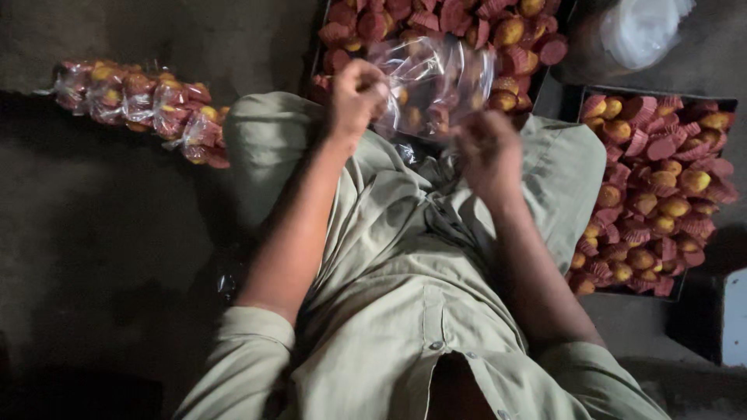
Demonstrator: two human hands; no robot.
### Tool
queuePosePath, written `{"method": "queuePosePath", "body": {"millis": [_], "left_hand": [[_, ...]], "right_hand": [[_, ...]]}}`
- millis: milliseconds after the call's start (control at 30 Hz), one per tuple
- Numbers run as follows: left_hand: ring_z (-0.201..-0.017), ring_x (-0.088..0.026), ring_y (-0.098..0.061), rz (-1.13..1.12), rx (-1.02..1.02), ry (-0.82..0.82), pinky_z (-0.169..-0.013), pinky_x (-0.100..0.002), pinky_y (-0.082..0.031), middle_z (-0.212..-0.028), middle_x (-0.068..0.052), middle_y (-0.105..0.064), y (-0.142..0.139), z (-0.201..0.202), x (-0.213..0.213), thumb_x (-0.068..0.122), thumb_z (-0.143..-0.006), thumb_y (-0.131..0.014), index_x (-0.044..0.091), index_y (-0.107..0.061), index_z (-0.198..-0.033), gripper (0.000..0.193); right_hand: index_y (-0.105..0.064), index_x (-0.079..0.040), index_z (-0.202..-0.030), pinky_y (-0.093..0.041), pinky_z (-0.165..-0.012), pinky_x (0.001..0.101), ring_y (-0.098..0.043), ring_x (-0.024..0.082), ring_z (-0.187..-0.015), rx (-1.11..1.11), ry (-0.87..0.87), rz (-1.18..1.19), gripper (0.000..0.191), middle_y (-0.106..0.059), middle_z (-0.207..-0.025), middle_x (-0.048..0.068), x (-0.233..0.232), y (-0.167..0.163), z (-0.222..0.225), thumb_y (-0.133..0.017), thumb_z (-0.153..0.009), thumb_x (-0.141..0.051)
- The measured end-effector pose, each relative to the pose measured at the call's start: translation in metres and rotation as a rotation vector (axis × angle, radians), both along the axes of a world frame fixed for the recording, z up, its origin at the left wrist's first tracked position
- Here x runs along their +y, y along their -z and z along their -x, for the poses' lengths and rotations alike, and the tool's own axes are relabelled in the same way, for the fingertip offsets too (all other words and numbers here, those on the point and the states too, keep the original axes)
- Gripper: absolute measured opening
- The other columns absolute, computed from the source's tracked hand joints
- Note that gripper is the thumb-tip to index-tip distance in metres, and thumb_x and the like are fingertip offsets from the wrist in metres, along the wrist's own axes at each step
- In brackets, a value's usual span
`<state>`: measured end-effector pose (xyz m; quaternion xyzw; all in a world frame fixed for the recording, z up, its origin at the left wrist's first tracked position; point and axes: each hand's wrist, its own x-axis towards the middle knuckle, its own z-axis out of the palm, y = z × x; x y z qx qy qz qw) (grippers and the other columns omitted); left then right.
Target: The person sits cross-legged on the floor and repeatedly places small cupcakes into clear plastic bags, then ties the bags shut. The person sets the finished bags aside and continues the process with more cupcakes from nearby trays.
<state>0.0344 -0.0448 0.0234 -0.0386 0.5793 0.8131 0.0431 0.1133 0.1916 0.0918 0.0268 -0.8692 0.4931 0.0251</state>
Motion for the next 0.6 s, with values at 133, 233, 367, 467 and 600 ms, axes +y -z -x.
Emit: {"method": "queuePosePath", "body": {"millis": [133, 233, 367, 467, 600], "left_hand": [[-0.067, -0.007, -0.056, -0.016, -0.104, 0.475, -0.060, -0.023, -0.046, -0.076, 0.007, -0.063, -0.006, -0.025, 0.022, 0.008, -0.085, -0.077, 0.011, -0.067, -0.096, 0.015], [-0.068, -0.014, -0.053, 0.474, 0.338, 0.235, -0.062, -0.030, -0.040, -0.073, -0.001, -0.055, 0.000, -0.021, 0.017, 0.000, -0.083, -0.077, 0.005, -0.058, -0.080, 0.021], [-0.073, -0.023, -0.053, 0.943, 0.541, -0.122, -0.063, -0.038, -0.039, -0.075, -0.010, -0.052, -0.001, -0.012, 0.011, -0.006, -0.078, -0.073, 0.002, -0.052, -0.079, 0.023], [-0.073, -0.015, -0.057, 0.452, 0.474, 0.139, -0.063, -0.032, -0.046, -0.084, -0.008, -0.058, -0.012, -0.037, 0.031, -0.009, -0.072, -0.063, 0.003, -0.062, -0.088, 0.020], [-0.078, -0.010, -0.061, -0.142, -0.069, 0.658, -0.066, -0.028, -0.049, -0.088, -0.004, -0.062, -0.015, -0.074, 0.049, -0.006, -0.084, -0.061, 0.006, -0.055, -0.101, 0.021]], "right_hand": [[-0.066, -0.006, -0.100, -0.046, -0.079, 0.0258, -0.056, 0.009, -0.088, -0.286, -0.264, 0.371, 0.007, -0.061, -0.092, 0.001, -0.016, 0.003, -0.012, -0.072, -0.096, -0.005], [-0.065, -0.006, -0.092, -0.047, -0.075, 0.0276, -0.057, 0.012, -0.081, -0.011, -0.170, 0.157, 0.009, -0.061, -0.085, 0.003, -0.004, 0.011, -0.010, -0.068, -0.093, 0.002], [-0.050, -0.004, -0.092, -0.047, -0.069, 0.0265, -0.054, 0.011, -0.078, 0.089, 0.040, 0.140, 0.019, -0.056, -0.085, 0.004, 0.006, 0.022, -0.008, -0.067, -0.094, 0.005], [-0.049, 0.000, -0.099, -0.045, -0.072, 0.0293, -0.052, 0.015, -0.080, 0.260, -0.018, -0.102, 0.027, -0.053, -0.090, 0.009, -0.003, 0.032, -0.001, -0.067, -0.082, 0.009], [-0.057, -0.006, -0.095, -0.049, -0.067, 0.0288, -0.056, 0.013, -0.077, -0.153, 0.264, 0.525, 0.028, -0.060, -0.087, 0.003, 0.006, 0.037, 0.020, -0.070, -0.082, 0.015]]}}
